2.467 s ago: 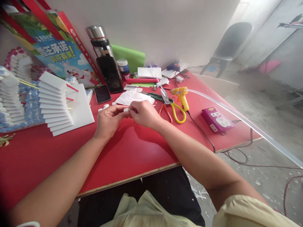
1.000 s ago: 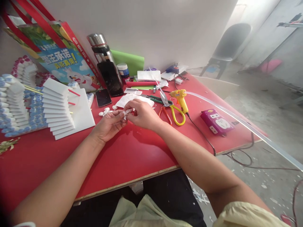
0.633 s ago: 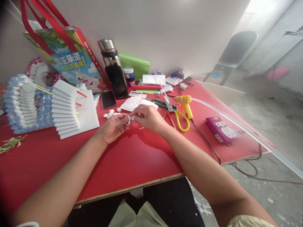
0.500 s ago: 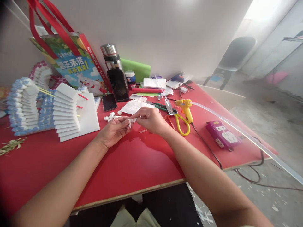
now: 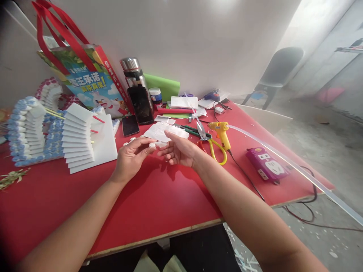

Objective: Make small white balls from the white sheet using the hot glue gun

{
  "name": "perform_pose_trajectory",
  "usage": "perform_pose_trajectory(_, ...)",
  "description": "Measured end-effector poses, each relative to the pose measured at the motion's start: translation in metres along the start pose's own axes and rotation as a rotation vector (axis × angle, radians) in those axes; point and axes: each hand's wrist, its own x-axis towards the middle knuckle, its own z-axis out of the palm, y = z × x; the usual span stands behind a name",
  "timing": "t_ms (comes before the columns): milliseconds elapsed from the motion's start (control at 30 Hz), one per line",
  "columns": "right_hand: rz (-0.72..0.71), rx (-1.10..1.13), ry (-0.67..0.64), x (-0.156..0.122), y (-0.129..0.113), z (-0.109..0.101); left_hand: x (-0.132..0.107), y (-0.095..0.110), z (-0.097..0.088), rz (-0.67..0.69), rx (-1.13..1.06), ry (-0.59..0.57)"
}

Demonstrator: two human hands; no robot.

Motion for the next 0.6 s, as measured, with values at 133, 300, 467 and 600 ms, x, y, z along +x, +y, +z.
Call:
perform_pose_trajectory(133,0.103,-0.003,-0.087,0.000,-0.001,-0.003,-0.001,0.002,0.001,0.205,0.130,-0.019)
perform_pose_trajectory(300,-0.107,-0.093,-0.043,-0.005,0.000,-0.001,0.001,-0.004,0.001,0.429,0.212,-0.074)
perform_pose_trajectory(467,-0.338,-0.332,0.074,-0.008,0.003,0.004,0.001,-0.006,0.002,0.407,0.255,-0.093)
perform_pose_trajectory(600,-0.396,-0.448,0.124,-0.010,0.003,0.007,0.000,-0.006,0.002,0.347,0.263,-0.113)
